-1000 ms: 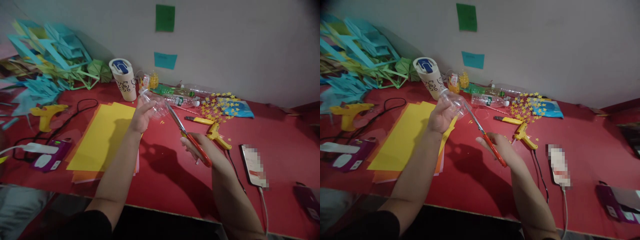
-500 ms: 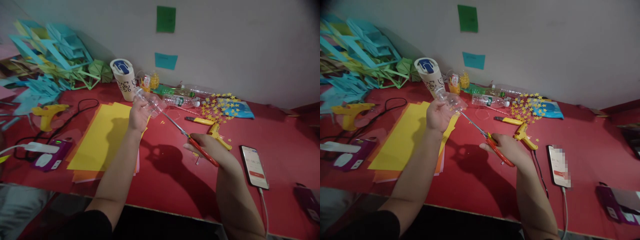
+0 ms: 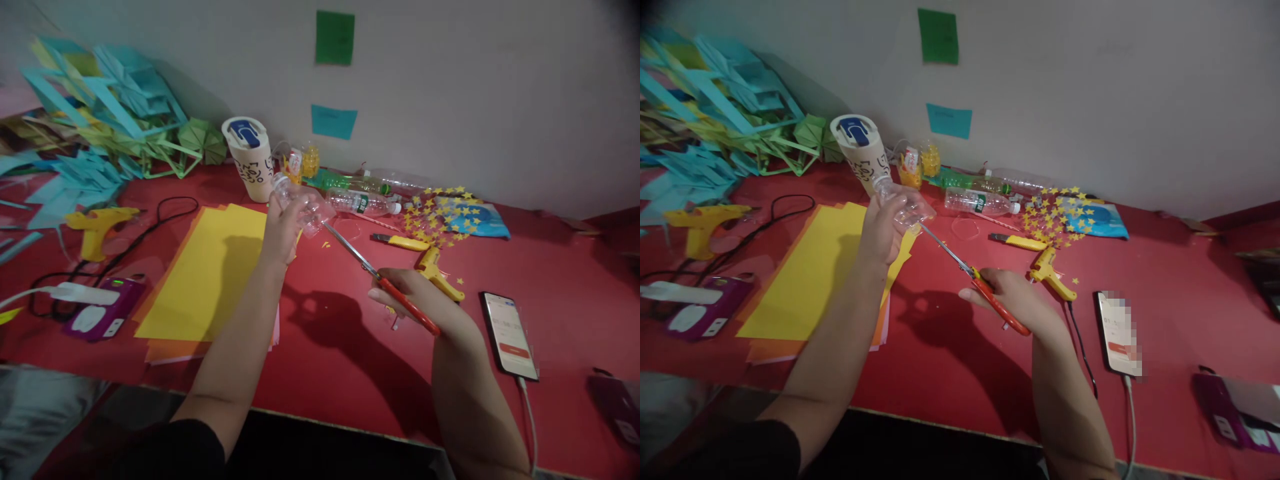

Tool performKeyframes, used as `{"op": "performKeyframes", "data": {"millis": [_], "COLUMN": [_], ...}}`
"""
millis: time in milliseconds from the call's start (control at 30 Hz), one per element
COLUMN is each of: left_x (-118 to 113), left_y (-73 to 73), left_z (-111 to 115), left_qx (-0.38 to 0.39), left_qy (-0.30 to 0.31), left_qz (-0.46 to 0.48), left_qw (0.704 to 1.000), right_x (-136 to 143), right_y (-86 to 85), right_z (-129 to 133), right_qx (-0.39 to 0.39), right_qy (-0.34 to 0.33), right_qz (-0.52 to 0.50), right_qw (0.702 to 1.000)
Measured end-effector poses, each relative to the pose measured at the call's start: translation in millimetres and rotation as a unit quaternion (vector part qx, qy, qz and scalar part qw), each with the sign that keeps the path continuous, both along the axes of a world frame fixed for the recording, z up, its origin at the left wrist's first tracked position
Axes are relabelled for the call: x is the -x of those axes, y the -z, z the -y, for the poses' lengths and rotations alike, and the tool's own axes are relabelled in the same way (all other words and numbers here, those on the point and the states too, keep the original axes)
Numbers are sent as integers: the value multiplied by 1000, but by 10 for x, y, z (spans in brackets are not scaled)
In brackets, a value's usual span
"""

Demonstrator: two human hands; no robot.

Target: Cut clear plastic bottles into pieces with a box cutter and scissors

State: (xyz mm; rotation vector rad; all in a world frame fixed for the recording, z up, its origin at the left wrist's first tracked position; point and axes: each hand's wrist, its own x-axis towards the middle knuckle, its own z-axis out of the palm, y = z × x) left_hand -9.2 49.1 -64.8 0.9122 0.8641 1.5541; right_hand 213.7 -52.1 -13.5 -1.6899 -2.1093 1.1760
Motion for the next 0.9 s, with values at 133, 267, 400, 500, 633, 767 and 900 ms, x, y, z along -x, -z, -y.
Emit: {"op": "performKeyframes", "data": {"millis": [133,267,400,500,633,767,900], "left_x": [-1,-37,-73,-85,-109,-145,-156], "left_y": [-7,-35,-45,-27,-16,-49,-56], "left_z": [11,26,35,30,32,59,68], "left_qx": [-2,3,2,5,4,19,19], "left_qy": [-18,-28,-25,-19,-20,-36,-35], "left_qz": [-5,4,-4,-12,-9,7,3], "left_qw": [1000,1000,1000,1000,1000,999,999], "right_x": [39,96,130,133,139,154,162], "right_y": [-38,-38,-14,8,23,12,3], "right_z": [26,44,53,61,71,71,71], "right_qx": [8,14,44,54,52,38,49], "right_qy": [-15,-16,0,13,24,14,18], "right_qz": [-12,-35,-55,-63,-72,-78,-85], "right_qw": [1000,999,998,996,996,996,995]}}
